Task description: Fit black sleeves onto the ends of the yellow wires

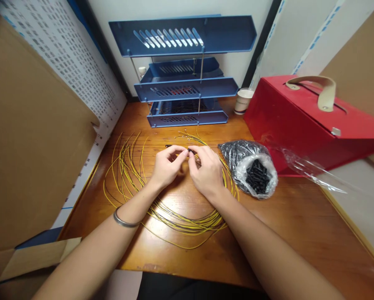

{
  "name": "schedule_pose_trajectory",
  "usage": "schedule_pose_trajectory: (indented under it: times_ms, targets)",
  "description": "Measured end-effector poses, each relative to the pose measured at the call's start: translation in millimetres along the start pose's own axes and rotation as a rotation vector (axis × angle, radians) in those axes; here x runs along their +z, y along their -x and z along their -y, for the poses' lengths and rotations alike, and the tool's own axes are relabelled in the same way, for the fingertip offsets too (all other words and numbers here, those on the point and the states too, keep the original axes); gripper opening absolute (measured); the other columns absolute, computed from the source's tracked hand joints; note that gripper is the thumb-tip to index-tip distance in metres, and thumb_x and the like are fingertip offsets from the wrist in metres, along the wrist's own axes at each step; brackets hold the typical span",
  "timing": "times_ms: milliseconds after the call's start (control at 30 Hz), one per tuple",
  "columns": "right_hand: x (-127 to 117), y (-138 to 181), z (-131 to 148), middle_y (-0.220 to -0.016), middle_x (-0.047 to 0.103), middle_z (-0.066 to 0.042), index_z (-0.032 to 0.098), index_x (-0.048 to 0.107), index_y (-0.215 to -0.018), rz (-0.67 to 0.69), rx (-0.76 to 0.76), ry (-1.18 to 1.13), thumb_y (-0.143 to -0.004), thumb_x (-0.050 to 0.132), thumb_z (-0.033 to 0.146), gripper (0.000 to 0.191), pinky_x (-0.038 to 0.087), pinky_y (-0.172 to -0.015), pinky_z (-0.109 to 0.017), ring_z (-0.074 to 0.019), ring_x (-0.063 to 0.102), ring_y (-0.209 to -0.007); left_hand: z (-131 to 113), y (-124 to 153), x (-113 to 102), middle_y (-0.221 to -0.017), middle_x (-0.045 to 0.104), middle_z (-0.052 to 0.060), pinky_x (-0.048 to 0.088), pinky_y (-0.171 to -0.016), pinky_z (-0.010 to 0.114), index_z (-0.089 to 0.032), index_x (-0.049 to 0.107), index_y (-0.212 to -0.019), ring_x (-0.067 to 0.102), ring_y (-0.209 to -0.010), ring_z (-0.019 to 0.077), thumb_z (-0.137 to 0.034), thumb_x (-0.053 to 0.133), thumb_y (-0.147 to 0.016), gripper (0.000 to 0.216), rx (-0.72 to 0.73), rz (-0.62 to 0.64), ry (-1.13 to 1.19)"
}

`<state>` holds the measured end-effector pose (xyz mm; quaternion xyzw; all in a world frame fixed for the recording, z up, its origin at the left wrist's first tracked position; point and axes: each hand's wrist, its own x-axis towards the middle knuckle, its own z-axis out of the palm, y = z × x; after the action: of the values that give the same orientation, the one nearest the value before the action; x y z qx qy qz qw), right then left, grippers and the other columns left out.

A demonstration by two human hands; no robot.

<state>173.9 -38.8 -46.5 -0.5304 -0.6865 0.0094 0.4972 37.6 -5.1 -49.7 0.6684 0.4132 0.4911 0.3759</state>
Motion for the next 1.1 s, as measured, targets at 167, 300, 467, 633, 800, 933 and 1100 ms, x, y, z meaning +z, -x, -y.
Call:
schedule_pose_trajectory:
  times_ms: [167,300,467,633,800,933,1100]
  targets:
    - [2.2,1.9,-3.9,-0.1,0.074,-0.009,0.019,0.068,-0.11,0.001,0.0,-0.006,-0.093,0.056,0.022,0.021,0.052,-0.081,-0.038,-0.023,0.068,-0.087,-0.7,-0.7,-0.8,-0.086,0.075,0.004,0.047,-0.063,0.023,-0.017,0.073,-0.088,0.062,-0.065,0.0125,-0.034,0.063,-0.089,0.02,0.006,-0.018,0.001]
    - [0.9,1.4,-8.8,-0.096,0.076,-0.007,0.018,0.068,-0.111,-0.016,0.07,0.016,-0.089,0.064,0.027,0.024,0.052,-0.082,-0.039,-0.0229,0.069,-0.08,1.0,-2.5,-0.9,-0.084,0.075,0.005,0.047,-0.06,0.023,-0.017,0.072,-0.087,0.061,-0.063,0.012,-0.036,0.064,-0.089,0.021,-0.023,-0.09,0.02]
    - [-1.1,-0.8,-11.9,-0.086,0.077,-0.005,0.021,0.071,-0.088,-0.01,0.024,0.066,-0.09,0.062,0.025,0.011,0.049,-0.08,-0.038,-0.0223,0.068,-0.076,1.7,-3.0,0.7,-0.086,0.076,0.006,0.047,-0.06,0.022,-0.016,0.072,-0.091,0.062,-0.064,0.0117,-0.039,0.067,-0.088,0.023,-0.064,-0.151,0.063]
    - [0.3,-0.2,-9.7,-0.084,0.077,-0.004,0.021,0.071,-0.087,-0.038,-0.041,0.043,-0.091,0.061,0.024,0.011,0.048,-0.076,-0.036,-0.0213,0.069,-0.075,-0.7,-2.9,3.5,-0.084,0.075,0.005,0.045,-0.053,0.02,-0.016,0.068,-0.107,0.06,-0.056,0.0088,-0.036,0.075,-0.081,0.034,-0.117,-0.108,0.257]
    - [0.4,0.1,-7.3,-0.087,0.077,-0.003,0.021,0.071,-0.09,-0.029,-0.059,0.021,-0.09,0.063,0.023,0.008,0.048,-0.076,-0.036,-0.0213,0.07,-0.077,-2.2,-4.5,3.1,-0.089,0.076,0.008,0.047,-0.054,0.02,-0.014,0.072,-0.104,0.066,-0.063,0.011,-0.034,0.077,-0.078,0.033,-0.127,-0.119,0.35]
    - [0.0,0.2,-8.1,-0.083,0.076,-0.003,0.021,0.07,-0.088,-0.041,-0.063,0.039,-0.089,0.064,0.022,0.007,0.047,-0.076,-0.036,-0.0213,0.068,-0.074,-2.8,-5.4,1.8,-0.089,0.078,0.009,0.04,-0.043,0.019,-0.014,0.073,-0.107,0.058,-0.051,0.0079,-0.033,0.078,-0.078,0.035,-0.156,-0.136,0.39]
    - [0.7,0.9,-8.8,-0.079,0.075,-0.002,0.021,0.069,-0.085,-0.048,-0.083,0.049,-0.089,0.064,0.021,0.006,0.046,-0.075,-0.036,-0.0205,0.067,-0.071,-4.8,-5.2,1.8,-0.089,0.078,0.01,0.041,-0.043,0.018,-0.013,0.074,-0.107,0.065,-0.06,0.0119,-0.032,0.079,-0.077,0.037,-0.167,-0.131,0.402]
